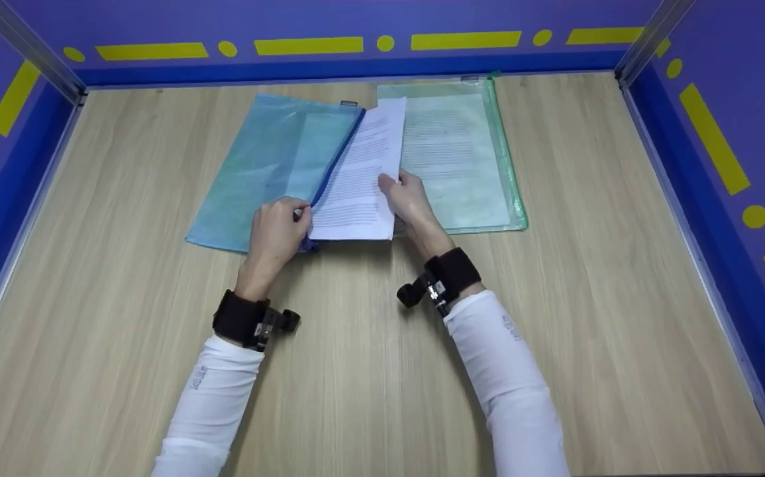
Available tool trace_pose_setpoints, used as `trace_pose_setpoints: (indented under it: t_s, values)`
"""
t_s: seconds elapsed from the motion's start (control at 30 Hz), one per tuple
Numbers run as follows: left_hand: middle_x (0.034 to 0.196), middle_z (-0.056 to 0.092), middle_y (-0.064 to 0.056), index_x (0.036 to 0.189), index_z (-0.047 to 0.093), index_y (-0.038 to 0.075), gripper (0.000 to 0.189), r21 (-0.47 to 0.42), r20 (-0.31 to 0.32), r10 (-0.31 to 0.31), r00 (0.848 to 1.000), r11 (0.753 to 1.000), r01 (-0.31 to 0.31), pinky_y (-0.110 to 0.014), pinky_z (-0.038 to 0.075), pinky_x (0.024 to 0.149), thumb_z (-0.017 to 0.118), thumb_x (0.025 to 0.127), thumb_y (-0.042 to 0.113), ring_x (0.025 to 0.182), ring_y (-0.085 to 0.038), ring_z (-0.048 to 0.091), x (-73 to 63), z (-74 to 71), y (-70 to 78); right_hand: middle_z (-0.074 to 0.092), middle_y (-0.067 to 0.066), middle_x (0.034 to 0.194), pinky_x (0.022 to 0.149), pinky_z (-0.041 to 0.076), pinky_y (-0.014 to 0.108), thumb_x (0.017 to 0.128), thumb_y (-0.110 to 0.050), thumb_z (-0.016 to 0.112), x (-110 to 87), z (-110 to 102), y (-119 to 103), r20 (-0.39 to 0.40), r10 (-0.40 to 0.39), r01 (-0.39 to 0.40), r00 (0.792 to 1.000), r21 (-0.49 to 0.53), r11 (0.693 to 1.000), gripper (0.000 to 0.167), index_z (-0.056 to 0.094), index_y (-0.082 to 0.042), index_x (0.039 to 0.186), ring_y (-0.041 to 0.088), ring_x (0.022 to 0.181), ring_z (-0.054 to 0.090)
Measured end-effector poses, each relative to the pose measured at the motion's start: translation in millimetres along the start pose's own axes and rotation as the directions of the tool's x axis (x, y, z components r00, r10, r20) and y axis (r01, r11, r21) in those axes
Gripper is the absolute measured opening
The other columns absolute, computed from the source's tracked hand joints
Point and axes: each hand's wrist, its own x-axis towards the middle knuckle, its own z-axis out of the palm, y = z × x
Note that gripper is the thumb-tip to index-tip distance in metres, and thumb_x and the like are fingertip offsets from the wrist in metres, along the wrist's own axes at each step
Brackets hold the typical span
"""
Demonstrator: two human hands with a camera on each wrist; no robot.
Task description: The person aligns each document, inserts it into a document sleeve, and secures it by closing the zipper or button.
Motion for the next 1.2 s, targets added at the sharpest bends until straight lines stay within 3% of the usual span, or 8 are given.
trace_pose_setpoints:
  t_s: [0.13,0.23,0.4,0.57,0.9,1.07,1.2]
  values:
    - [0.082,0.075,-0.015,0.086,0.076,0.0,0.019,0.004,-0.001,0.003,1.0,1.0,-0.003,-0.044,0.058,0.067,0.061,0.092,0.008,0.076,-0.032,0.073,0.6,0.1,0.1,0.067,0.008,0.114,0.073,0.058,0.024,0.103,-0.02,0.047,1.6,-9.3,-5.7,0.032,0.035,-0.037,0.999,0.046,0.998,0.044,0.048,-0.001,0.143,0.012,0.089,0.07]
    - [0.08,0.074,-0.014,0.082,0.075,0.0,0.019,0.008,-0.004,0.004,1.0,1.0,-0.004,-0.045,0.057,0.066,0.061,0.092,0.008,0.074,-0.031,0.072,0.8,0.3,0.1,0.067,0.006,0.112,0.072,0.057,0.022,0.102,-0.018,0.048,1.4,-18.6,-9.1,0.029,0.071,-0.072,0.997,0.02,0.997,0.046,0.046,0.0,0.145,0.01,0.087,0.07]
    - [0.079,0.074,-0.014,0.081,0.075,0.0,0.019,0.004,-0.008,0.005,1.0,1.0,-0.005,-0.046,0.057,0.066,0.061,0.092,0.008,0.073,-0.032,0.072,0.9,-0.4,0.7,0.072,-0.002,0.092,0.064,0.056,0.017,0.1,-0.012,0.052,-1.8,-33.5,-12.7,0.036,0.101,-0.099,0.994,-0.058,0.993,0.049,0.045,0.001,0.146,0.006,0.074,0.07]
    - [0.081,0.075,-0.013,0.084,0.076,0.001,0.02,0.009,0.002,0.005,1.0,1.0,-0.005,-0.043,0.058,0.065,0.06,0.093,0.008,0.072,-0.029,0.071,1.0,0.1,1.0,0.073,-0.004,0.084,0.066,0.058,0.017,0.097,-0.007,0.055,-3.9,-39.8,-10.8,0.057,0.095,-0.091,0.994,-0.071,0.993,0.049,0.046,0.004,0.144,0.005,0.072,0.071]
    - [0.085,0.076,-0.013,0.091,0.078,0.001,0.018,0.003,0.003,0.003,1.0,1.0,-0.003,-0.043,0.059,0.069,0.061,0.092,0.008,0.079,-0.031,0.073,-0.8,-0.7,3.0,0.071,0.001,0.092,0.067,0.059,0.017,0.095,-0.006,0.058,-3.5,-26.4,-0.3,0.003,0.101,-0.1,0.995,-0.046,0.994,0.047,0.05,0.005,0.141,0.005,0.073,0.072]
    - [0.082,0.075,-0.013,0.087,0.077,0.0,0.018,0.001,0.004,0.005,1.0,1.0,-0.005,-0.043,0.058,0.068,0.062,0.092,0.009,0.076,-0.031,0.072,-0.5,-1.1,4.9,0.069,0.004,0.102,0.068,0.058,0.017,0.096,-0.007,0.058,-2.6,-16.2,1.3,-0.014,0.111,-0.111,0.994,-0.029,0.993,0.046,0.051,0.003,0.141,0.005,0.074,0.071]
    - [0.081,0.074,-0.012,0.084,0.076,0.001,0.019,-0.002,0.013,0.001,1.0,1.0,-0.001,-0.043,0.058,0.066,0.062,0.093,0.01,0.074,-0.03,0.072,0.0,-0.3,6.2,0.069,0.003,0.101,0.066,0.057,0.015,0.097,-0.007,0.057,-1.2,-7.9,2.9,-0.013,0.123,-0.123,0.992,0.008,0.992,0.046,0.051,0.001,0.141,0.005,0.075,0.071]
